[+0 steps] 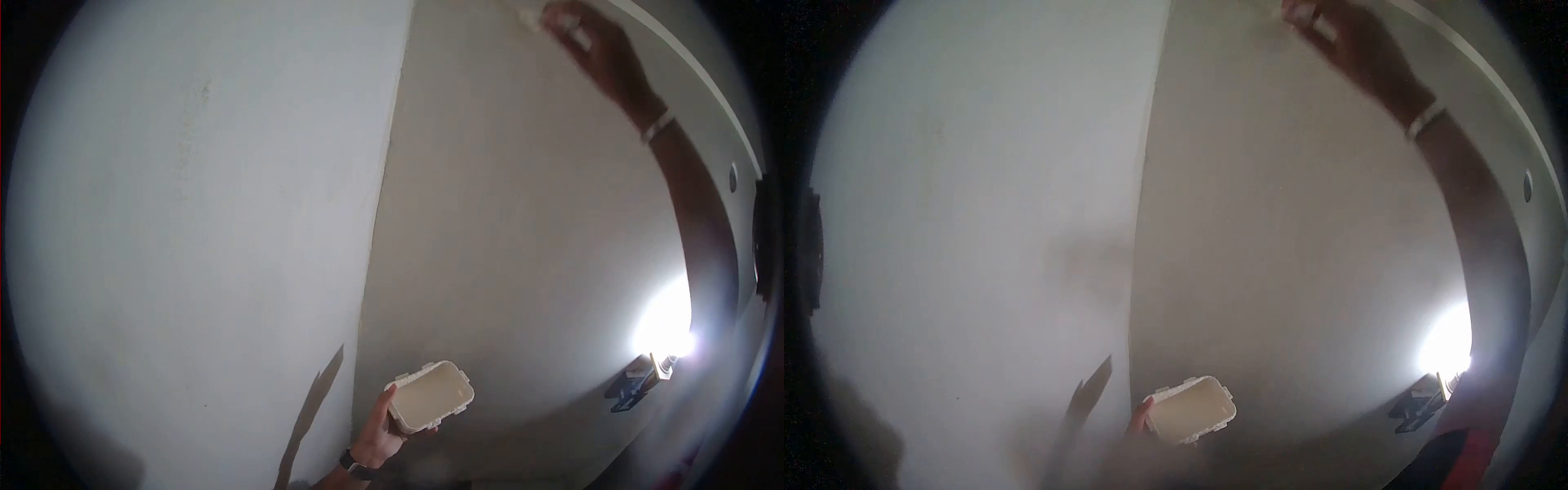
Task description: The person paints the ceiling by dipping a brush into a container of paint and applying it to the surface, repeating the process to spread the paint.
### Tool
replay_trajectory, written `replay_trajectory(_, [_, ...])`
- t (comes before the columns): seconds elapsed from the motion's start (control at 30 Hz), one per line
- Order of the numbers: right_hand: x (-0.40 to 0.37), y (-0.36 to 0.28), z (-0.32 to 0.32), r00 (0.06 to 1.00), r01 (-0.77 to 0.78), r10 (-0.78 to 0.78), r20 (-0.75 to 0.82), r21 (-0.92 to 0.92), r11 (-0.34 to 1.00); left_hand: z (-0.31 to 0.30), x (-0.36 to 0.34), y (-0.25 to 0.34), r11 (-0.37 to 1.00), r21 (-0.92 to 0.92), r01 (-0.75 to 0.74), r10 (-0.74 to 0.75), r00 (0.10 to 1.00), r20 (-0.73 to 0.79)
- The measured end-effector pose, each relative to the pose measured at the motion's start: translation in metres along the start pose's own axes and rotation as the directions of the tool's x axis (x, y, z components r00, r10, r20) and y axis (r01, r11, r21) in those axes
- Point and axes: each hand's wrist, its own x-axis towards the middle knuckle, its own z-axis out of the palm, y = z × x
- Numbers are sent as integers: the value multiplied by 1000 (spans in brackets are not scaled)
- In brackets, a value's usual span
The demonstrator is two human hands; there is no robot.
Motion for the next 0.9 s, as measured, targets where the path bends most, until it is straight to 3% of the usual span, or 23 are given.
replay_trajectory(0.07, [-33,-51,4,989,14,-17,150,21,1000,2,-5,-6,999,25,-31,31,1000,-1])
replay_trajectory(0.1, [-59,-69,20,983,99,-119,143,143,985,4,-7,-8,999,24,-37,38,999,-1])
replay_trajectory(0.13, [-76,-108,11,950,258,-257,176,22,966,9,-16,-15,998,33,-61,61,998,3])
replay_trajectory(0.17, [-89,-146,8,945,83,-139,294,195,977,11,-19,-16,997,38,-73,72,997,11])
replay_trajectory(0.2, [-101,-174,12,942,188,-257,218,292,938,12,-19,-17,996,34,-78,77,997,13])
replay_trajectory(0.3, [-120,-222,14,913,210,-330,241,417,884,11,-21,-18,997,21,-78,78,997,-16])
replay_trajectory(0.37, [-125,-229,16,914,43,-271,302,592,805,10,-24,-21,997,23,-76,76,997,-5])
replay_trajectory(0.4, [-122,-223,16,896,-62,-231,379,622,781,10,-24,-21,997,25,-78,78,997,-10])
replay_trajectory(0.47, [-104,-200,11,896,-72,-187,402,548,833,10,-23,-19,995,50,-83,81,996,41])
replay_trajectory(0.53, [-80,-163,-1,903,-265,1,429,555,788,14,-26,-15,995,75,-62,60,998,32])
replay_trajectory(0.57, [-66,-141,-4,941,-256,66,332,571,780,16,-27,-14,994,94,-50,47,999,28])
replay_trajectory(0.6, [-47,-116,-13,933,-303,118,340,568,765,17,-29,-14,994,99,-47,44,999,26])
replay_trajectory(0.63, [-34,-88,-18,945,-262,131,300,452,853,19,-30,-14,995,93,-45,45,999,4])
replay_trajectory(0.7, [-11,-42,-31,912,-373,326,248,177,911,19,-30,-14,994,95,-44,46,999,-19])
replay_trajectory(0.8, [31,-23,-68,959,-275,259,113,166,947,16,-28,-14,998,50,-31,32,999,-8])
replay_trajectory(0.87, [41,-16,-77,984,-37,33,-175,-21,999,25,-33,-14,995,68,-76,78,996,-31])
replay_trajectory(0.9, [38,-16,-77,984,-41,36,-177,-24,999,21,-31,-14,995,73,-74,76,997,-30])
